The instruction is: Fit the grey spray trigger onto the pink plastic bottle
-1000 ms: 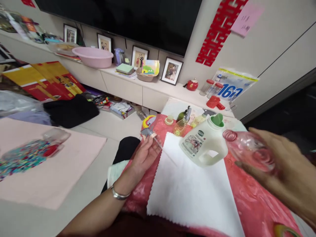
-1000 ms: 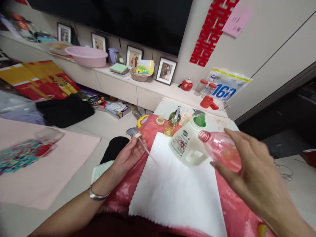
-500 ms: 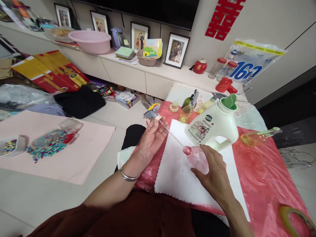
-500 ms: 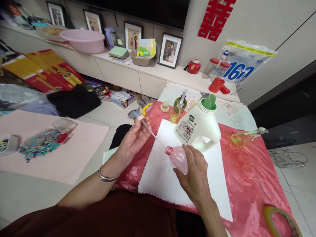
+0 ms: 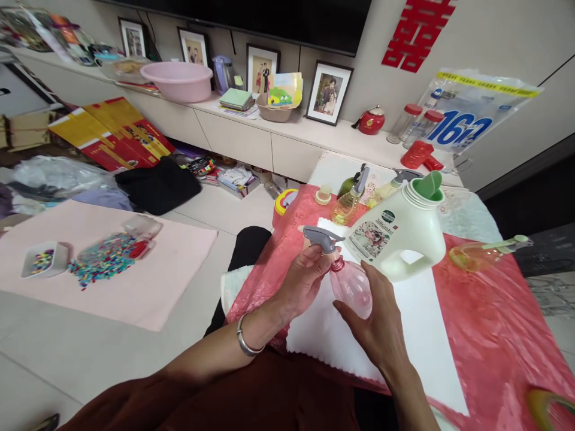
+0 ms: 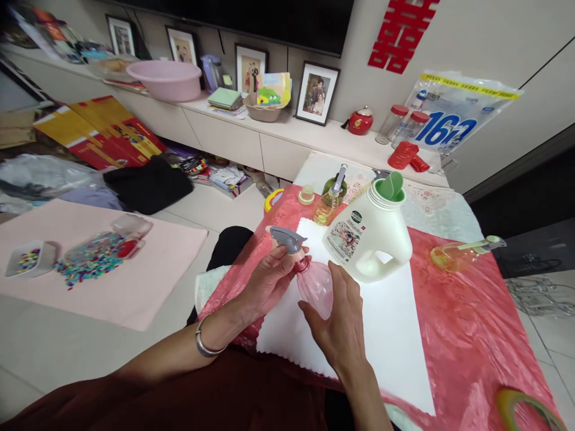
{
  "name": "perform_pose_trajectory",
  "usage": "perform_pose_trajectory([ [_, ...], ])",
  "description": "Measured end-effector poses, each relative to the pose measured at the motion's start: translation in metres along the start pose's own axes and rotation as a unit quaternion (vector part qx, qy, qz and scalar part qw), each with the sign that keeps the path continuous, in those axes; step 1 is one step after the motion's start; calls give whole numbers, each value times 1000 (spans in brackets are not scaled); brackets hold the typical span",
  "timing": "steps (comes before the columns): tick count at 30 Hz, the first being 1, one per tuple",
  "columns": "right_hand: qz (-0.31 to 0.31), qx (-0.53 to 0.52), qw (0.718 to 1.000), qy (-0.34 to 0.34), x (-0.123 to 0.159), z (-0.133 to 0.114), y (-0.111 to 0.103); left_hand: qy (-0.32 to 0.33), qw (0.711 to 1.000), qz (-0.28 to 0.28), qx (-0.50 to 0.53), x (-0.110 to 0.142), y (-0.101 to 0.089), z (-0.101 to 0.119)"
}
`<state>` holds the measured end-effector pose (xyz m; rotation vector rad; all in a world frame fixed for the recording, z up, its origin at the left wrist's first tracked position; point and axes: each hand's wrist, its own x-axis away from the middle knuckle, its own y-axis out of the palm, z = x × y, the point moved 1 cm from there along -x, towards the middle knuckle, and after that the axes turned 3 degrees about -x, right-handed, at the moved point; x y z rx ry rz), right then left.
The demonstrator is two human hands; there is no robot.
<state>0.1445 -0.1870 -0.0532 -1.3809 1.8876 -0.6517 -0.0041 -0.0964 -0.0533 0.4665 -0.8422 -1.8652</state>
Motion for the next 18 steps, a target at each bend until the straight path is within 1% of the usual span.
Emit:
perform_pose_trajectory([
  [4,-7,-20,1000,24,2,1,3,-7,1000,9,22,1,1,-1],
  [6,-12,-23,999,23,3,2,5,-11,999,17,31,1,1,-2],
  [11,3,-38,999,24,6,3,7,-26,999,28,39,2,1,-4],
  [15,-3,-87,995,49,8,3,8,-34,998,14,48,1,-2,-5],
  [18,-23,-152,985,81,7,3,5,-42,998,-7,53,1,-4,-4],
])
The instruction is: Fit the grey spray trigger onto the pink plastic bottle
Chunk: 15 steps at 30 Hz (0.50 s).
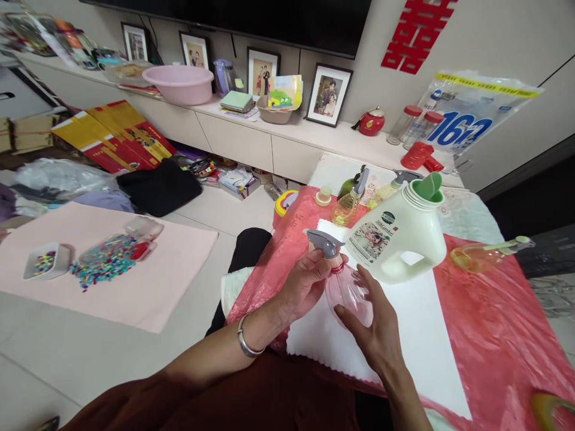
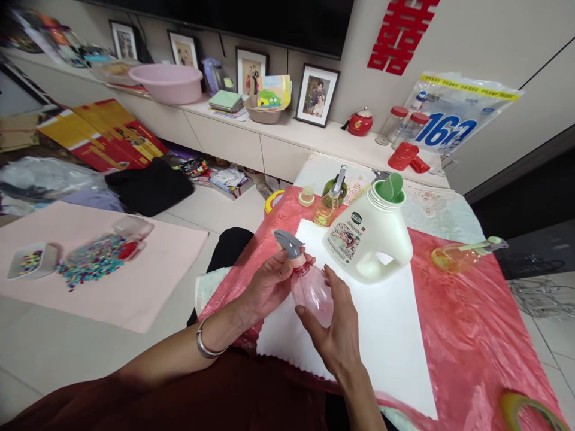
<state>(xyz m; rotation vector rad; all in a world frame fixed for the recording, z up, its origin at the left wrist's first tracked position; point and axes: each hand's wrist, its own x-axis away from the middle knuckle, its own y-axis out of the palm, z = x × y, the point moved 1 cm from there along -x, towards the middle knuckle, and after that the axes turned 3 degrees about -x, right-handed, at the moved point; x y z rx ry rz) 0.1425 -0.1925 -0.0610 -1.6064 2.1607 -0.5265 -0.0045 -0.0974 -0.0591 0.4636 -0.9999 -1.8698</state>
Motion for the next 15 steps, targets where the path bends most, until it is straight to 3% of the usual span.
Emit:
perform_pose_trajectory([
  [7,-88,-200,973,72,-1,-3,-4,-45,998,-29,12,1,2,4],
  [15,-20,-140,988,69,7,-7,9,-20,999,43,-9,2,10,2],
])
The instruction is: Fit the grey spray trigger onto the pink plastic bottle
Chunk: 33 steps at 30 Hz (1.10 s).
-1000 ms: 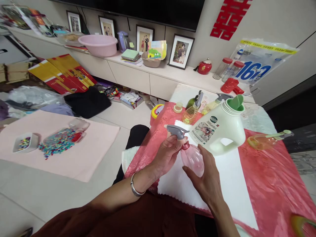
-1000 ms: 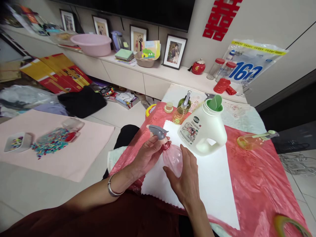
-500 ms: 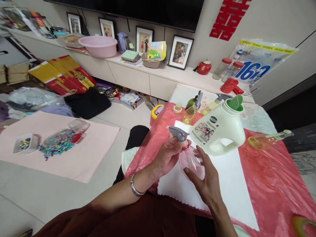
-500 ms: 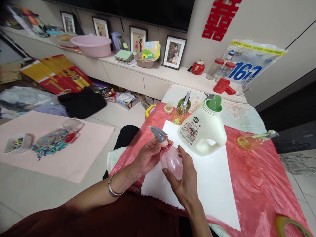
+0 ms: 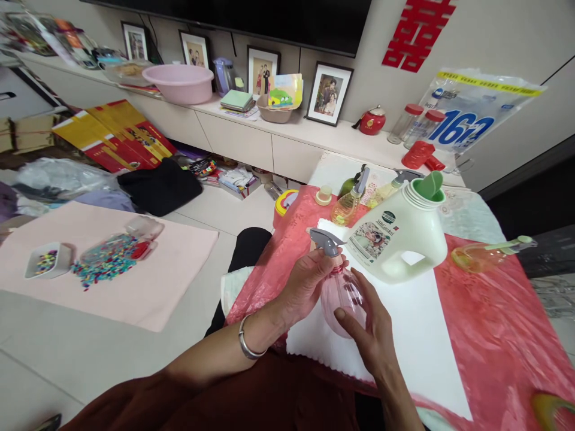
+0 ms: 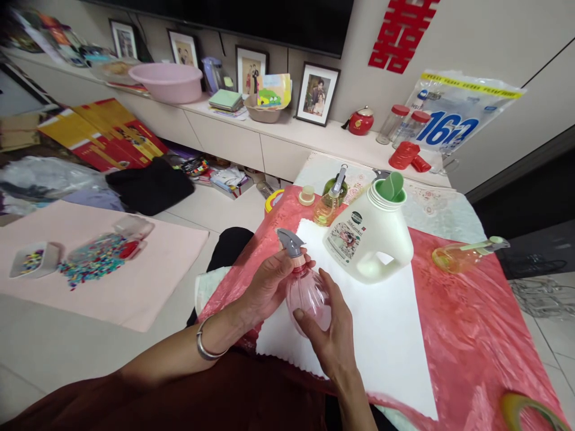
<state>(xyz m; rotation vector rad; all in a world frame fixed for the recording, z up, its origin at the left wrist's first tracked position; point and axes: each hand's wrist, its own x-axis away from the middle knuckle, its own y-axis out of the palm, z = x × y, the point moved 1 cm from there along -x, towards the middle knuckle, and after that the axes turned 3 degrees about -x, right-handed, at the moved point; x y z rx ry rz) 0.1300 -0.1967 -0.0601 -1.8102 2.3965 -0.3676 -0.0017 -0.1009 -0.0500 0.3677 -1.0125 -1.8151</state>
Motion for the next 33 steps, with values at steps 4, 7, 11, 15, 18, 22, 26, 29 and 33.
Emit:
perform_pose_trajectory([
  [4,27,57,998,-25,1,-4,2,-5,1000,15,-6,-1,1,0],
  [7,48,89,994,-39,0,-5,3,15,999,27,-22,-1,2,-1],
  [11,59,126,989,-50,-1,-3,5,51,997,46,-28,-1,0,-5],
  [15,53,120,990,-47,-1,0,7,50,997,51,-16,-1,-1,-6],
  [18,56,135,988,-48,-1,0,7,41,997,61,-8,-1,2,-5],
  [22,62,165,982,-61,-1,-2,7,29,997,77,-1,-4,4,-4],
  [26,61,150,986,-41,-1,-3,5,17,998,57,-10,-6,0,-3],
  [29,41,94,995,-6,-2,-3,2,16,999,41,-16,-7,-5,-4],
  [33,-1,10,999,50,-3,-2,-1,31,999,10,-19,-7,-8,-5],
])
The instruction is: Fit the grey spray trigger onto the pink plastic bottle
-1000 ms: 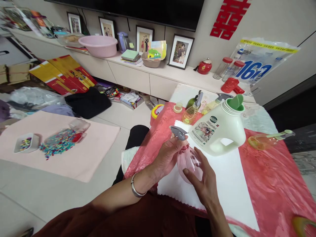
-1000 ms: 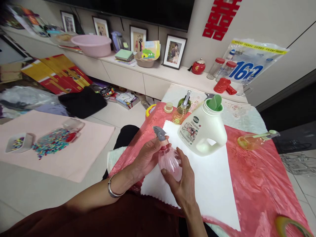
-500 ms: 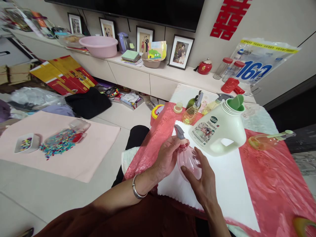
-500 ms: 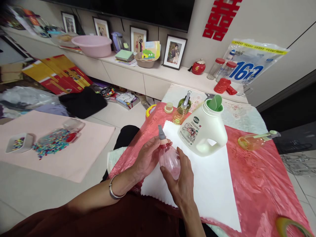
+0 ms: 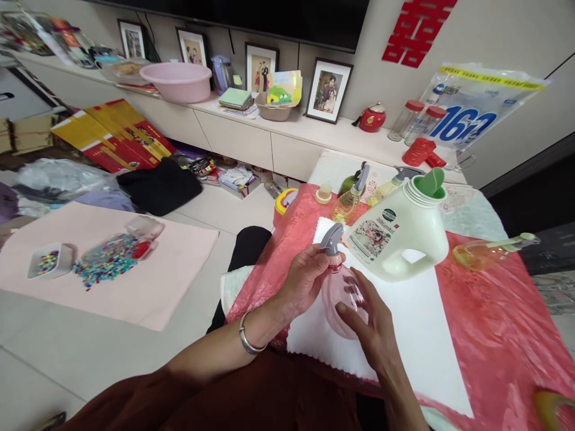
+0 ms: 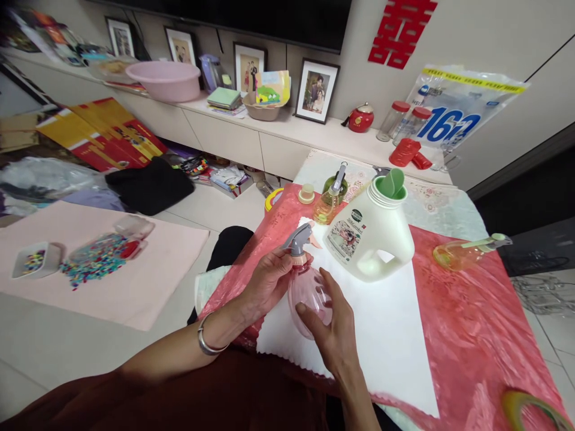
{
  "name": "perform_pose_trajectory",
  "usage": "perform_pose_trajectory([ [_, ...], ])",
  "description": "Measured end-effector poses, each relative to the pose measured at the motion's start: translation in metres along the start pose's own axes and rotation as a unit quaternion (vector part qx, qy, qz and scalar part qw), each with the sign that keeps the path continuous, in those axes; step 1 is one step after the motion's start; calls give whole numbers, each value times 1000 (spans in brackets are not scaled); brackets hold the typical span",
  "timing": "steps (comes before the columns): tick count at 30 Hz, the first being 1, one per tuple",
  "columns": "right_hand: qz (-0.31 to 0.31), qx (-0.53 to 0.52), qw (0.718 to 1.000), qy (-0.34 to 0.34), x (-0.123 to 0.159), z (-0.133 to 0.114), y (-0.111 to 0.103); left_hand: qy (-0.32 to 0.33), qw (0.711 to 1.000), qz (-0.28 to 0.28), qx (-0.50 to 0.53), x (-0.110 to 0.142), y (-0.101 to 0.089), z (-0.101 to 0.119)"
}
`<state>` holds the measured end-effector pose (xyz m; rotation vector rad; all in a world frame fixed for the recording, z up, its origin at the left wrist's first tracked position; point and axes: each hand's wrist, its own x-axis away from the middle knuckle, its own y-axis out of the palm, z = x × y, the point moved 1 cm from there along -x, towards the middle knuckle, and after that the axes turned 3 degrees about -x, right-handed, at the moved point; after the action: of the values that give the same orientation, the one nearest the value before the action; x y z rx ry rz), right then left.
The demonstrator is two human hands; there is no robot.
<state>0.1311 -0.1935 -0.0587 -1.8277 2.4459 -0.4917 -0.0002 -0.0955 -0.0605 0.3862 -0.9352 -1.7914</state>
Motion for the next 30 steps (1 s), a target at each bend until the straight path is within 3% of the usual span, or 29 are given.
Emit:
perform_pose_trajectory([
  [9,19,51,998,-38,1,2,0,-20,999,37,-10,2,5,0],
  [25,21,49,999,-5,2,-7,-1,-15,999,3,-33,-1,6,3],
  [30,-9,-18,999,33,0,-3,-2,-37,998,-18,-42,-5,-1,6],
])
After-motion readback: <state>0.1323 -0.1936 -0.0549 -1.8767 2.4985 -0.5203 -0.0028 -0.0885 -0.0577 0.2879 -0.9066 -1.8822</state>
